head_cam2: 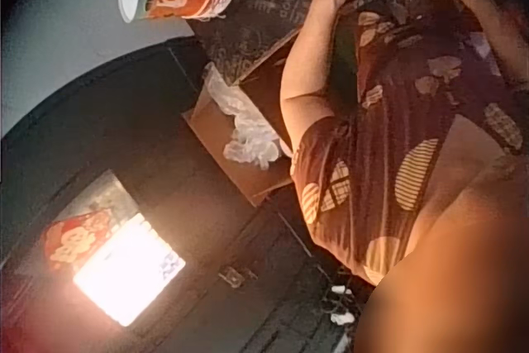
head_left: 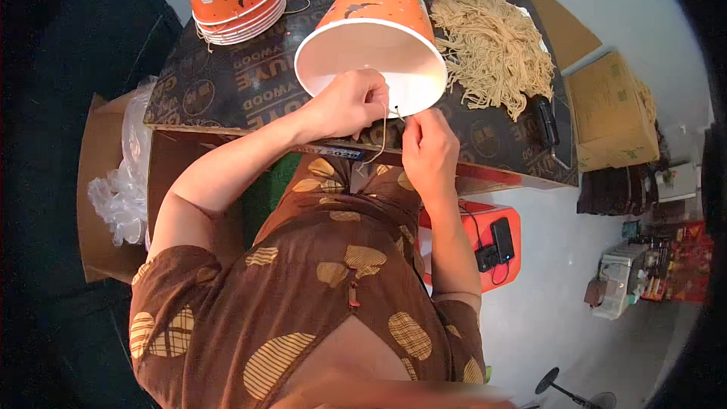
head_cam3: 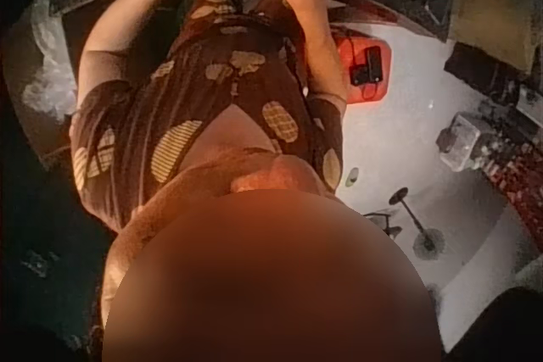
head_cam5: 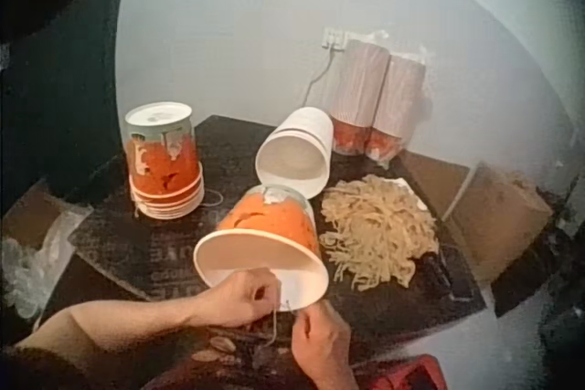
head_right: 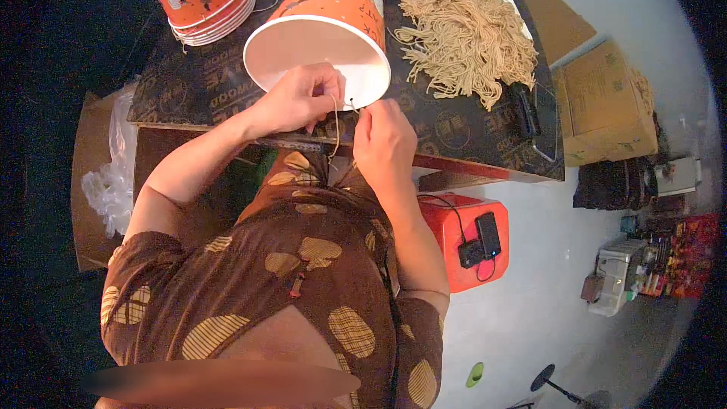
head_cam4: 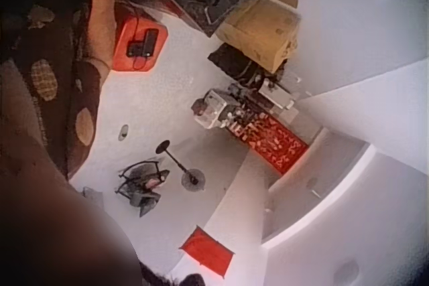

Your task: Threading string through pre-drilled holes in decorative plastic buckets at a packaging workstation.

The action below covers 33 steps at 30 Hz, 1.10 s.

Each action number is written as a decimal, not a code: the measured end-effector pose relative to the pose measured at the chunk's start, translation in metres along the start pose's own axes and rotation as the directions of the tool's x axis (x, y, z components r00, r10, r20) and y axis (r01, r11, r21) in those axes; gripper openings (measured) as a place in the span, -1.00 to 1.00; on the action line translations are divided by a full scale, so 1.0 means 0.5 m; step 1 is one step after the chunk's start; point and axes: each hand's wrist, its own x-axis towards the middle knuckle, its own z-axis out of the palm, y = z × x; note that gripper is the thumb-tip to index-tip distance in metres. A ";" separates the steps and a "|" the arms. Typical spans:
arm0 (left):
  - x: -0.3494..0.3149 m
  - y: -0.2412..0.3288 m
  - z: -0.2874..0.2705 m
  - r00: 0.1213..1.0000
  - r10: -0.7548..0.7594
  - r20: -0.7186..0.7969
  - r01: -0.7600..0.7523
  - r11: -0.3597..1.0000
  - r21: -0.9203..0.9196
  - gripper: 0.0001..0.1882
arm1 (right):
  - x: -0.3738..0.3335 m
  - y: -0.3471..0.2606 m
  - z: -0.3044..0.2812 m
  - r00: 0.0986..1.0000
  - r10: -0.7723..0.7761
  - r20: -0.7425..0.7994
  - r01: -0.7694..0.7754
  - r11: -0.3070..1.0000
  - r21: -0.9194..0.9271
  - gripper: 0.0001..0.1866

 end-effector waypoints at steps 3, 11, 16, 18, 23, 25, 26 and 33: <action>-0.002 0.006 -0.003 0.998 0.042 0.056 -0.035 0.993 -0.116 -0.92 | 0.006 -0.007 0.002 0.999 -0.035 0.018 0.037 0.993 -0.114 -0.89; 0.008 0.015 0.003 0.984 0.101 0.150 -0.054 0.955 -0.291 -0.93 | 0.010 -0.010 0.001 0.996 -0.004 0.094 0.025 0.974 -0.224 -0.88; 0.020 -0.004 0.019 0.986 0.164 -0.017 -0.164 0.986 0.015 -0.87 | 0.011 -0.004 0.001 0.996 -0.016 0.090 0.032 0.983 -0.179 -0.89; 0.022 0.002 0.022 0.989 0.143 -0.021 -0.142 0.989 0.045 -0.87 | 0.008 0.004 -0.010 0.999 -0.023 0.035 0.026 0.994 -0.105 -0.90; 0.022 0.000 0.018 1.000 0.018 0.004 -0.018 1.000 -0.022 -0.87 | 0.004 -0.028 -0.021 0.989 0.028 -0.143 -0.027 1.000 0.011 -0.89; 0.021 -0.004 0.018 0.999 0.036 -0.003 -0.036 0.999 -0.016 -0.86 | -0.003 -0.041 -0.005 0.994 0.054 -0.094 -0.053 0.999 0.011 -0.83; 0.021 -0.001 0.017 0.999 0.036 0.001 -0.036 0.999 -0.016 -0.86 | -0.003 -0.046 0.002 0.994 0.033 -0.108 -0.035 0.999 -0.014 -0.82; 0.015 0.015 0.013 1.000 -0.012 -0.001 0.012 0.995 -0.102 -0.84 | -0.002 -0.028 0.006 0.981 0.192 -0.015 -0.188 0.971 0.150 -0.82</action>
